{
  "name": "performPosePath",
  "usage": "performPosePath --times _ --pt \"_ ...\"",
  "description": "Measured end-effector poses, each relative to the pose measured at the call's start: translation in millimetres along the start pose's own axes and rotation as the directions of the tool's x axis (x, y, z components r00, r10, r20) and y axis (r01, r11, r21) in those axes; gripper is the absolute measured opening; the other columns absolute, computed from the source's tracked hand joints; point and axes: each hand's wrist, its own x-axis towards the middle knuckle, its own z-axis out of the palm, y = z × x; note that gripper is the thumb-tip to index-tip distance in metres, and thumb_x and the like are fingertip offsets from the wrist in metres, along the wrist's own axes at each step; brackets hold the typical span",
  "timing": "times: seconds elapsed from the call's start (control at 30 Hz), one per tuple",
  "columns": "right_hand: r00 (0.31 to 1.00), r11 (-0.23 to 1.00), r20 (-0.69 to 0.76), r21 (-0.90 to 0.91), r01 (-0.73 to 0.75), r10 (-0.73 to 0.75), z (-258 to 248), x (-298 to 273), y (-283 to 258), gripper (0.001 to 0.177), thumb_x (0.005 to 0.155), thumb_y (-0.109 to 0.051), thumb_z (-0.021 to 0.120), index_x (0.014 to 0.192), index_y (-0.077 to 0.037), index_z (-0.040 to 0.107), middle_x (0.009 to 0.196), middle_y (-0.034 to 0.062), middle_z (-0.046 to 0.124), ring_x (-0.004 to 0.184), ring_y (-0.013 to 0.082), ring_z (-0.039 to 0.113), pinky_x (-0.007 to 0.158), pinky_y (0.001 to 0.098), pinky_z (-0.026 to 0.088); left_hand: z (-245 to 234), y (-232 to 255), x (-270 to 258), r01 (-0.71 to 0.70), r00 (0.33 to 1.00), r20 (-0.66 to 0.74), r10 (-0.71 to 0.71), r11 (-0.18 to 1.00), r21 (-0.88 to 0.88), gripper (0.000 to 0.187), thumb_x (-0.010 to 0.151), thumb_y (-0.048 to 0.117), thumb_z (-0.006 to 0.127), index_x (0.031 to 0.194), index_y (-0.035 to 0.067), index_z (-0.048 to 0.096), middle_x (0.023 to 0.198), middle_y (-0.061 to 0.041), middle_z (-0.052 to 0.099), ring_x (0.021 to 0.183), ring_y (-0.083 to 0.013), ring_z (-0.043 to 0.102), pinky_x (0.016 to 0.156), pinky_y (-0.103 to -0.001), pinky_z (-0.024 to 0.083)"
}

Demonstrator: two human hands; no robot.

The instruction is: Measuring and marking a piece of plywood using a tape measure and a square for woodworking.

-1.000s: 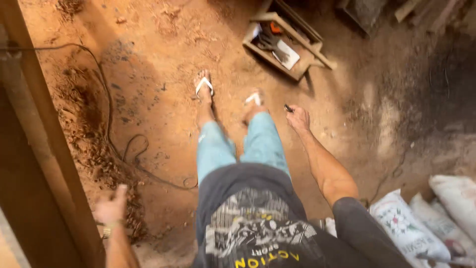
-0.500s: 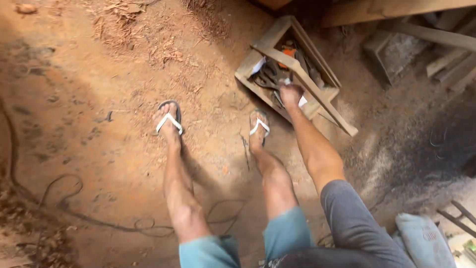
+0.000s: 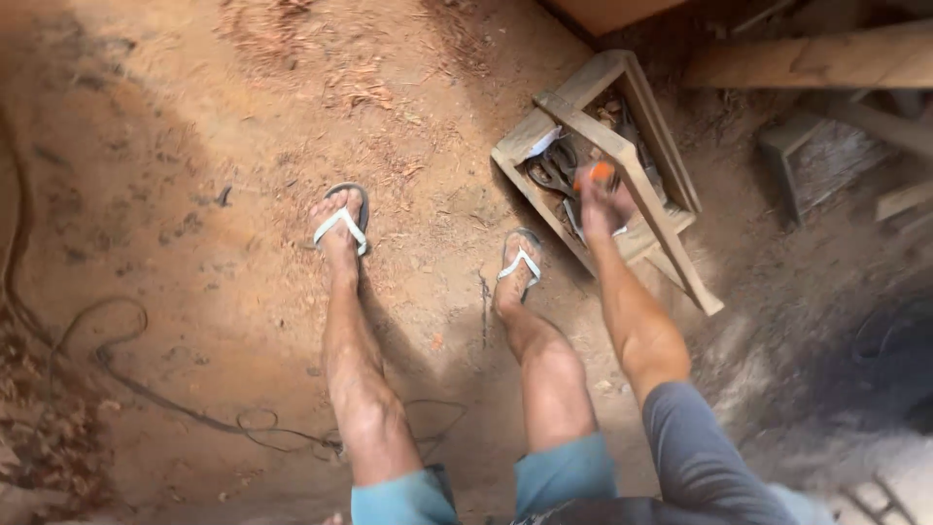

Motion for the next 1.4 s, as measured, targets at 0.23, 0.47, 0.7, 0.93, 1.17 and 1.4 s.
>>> performPosePath --times 0.23,0.47,0.7,0.93,1.17,1.4 --pt "0.757 0.998 0.653 0.011 -0.054 0.034 -83 -176 -176 0.061 0.076 -0.034 0.077 0.127 -0.004 0.062 0.113 0.0119 0.070 0.099 0.0203 0.068 0.083 0.0350 0.057 -297 172 -273 0.820 0.530 0.083 -0.844 0.486 -0.302 0.067 0.084 0.032 0.085 0.138 0.000 0.062 0.111 -0.016 0.076 0.103 -0.0227 0.069 0.096 -0.034 0.055" --pt "0.001 0.905 0.957 0.274 0.326 -0.291 -158 -338 -419 0.061 0.074 -0.028 0.085 0.127 -0.004 0.068 0.102 0.0079 0.072 0.091 0.0115 0.065 0.080 0.0258 0.054 -454 388 -117 -0.025 0.983 -0.183 -0.035 0.948 -0.318 0.083 0.074 0.015 0.082 0.148 0.002 0.047 0.143 -0.020 0.051 0.135 -0.0416 0.054 0.113 -0.049 0.047" --pt "-0.005 0.896 0.970 0.225 0.382 -0.242 -157 -458 -586 0.059 0.080 -0.028 0.084 0.126 -0.005 0.057 0.091 0.0027 0.065 0.082 0.0103 0.060 0.069 0.0262 0.053 -567 343 -101 0.119 0.921 -0.245 -0.304 0.816 -0.566 0.062 0.078 0.021 0.078 0.134 0.004 0.057 0.118 -0.015 0.061 0.100 -0.0313 0.068 0.084 -0.041 0.060" --pt "-0.002 0.977 0.978 0.208 0.048 -0.208 -65 -541 -657 0.037 0.093 -0.028 0.077 0.116 -0.001 0.066 0.075 -0.0038 0.057 0.059 0.0055 0.047 0.052 0.0204 0.038 -698 241 -89 -0.155 0.761 -0.643 -0.080 0.941 -0.301 0.051 0.065 0.024 0.092 0.091 0.011 0.051 0.100 -0.010 0.061 0.090 -0.0328 0.065 0.076 -0.043 0.054" --pt "-0.176 0.784 0.892 0.450 0.426 -0.416 22 -647 -748 0.026 0.096 -0.024 0.078 0.100 0.001 0.073 0.085 0.0020 0.074 0.076 0.0059 0.066 0.068 0.0224 0.056 -758 157 -98 0.006 0.811 -0.265 -0.521 0.461 -0.888 0.052 0.080 0.033 0.087 0.110 0.005 0.057 0.097 -0.011 0.066 0.092 -0.0207 0.065 0.083 -0.035 0.057" --pt "-0.412 0.668 0.903 0.379 0.640 -0.118 115 -699 -806 0.023 0.088 -0.017 0.083 0.102 0.001 0.078 0.080 0.0037 0.073 0.070 0.0067 0.061 0.059 0.0238 0.050 -792 125 -89 0.041 0.630 -0.327 -0.704 0.450 -0.892 0.058 0.100 0.053 0.065 0.135 0.007 0.066 0.119 -0.015 0.077 0.112 -0.0171 0.074 0.095 -0.031 0.058"
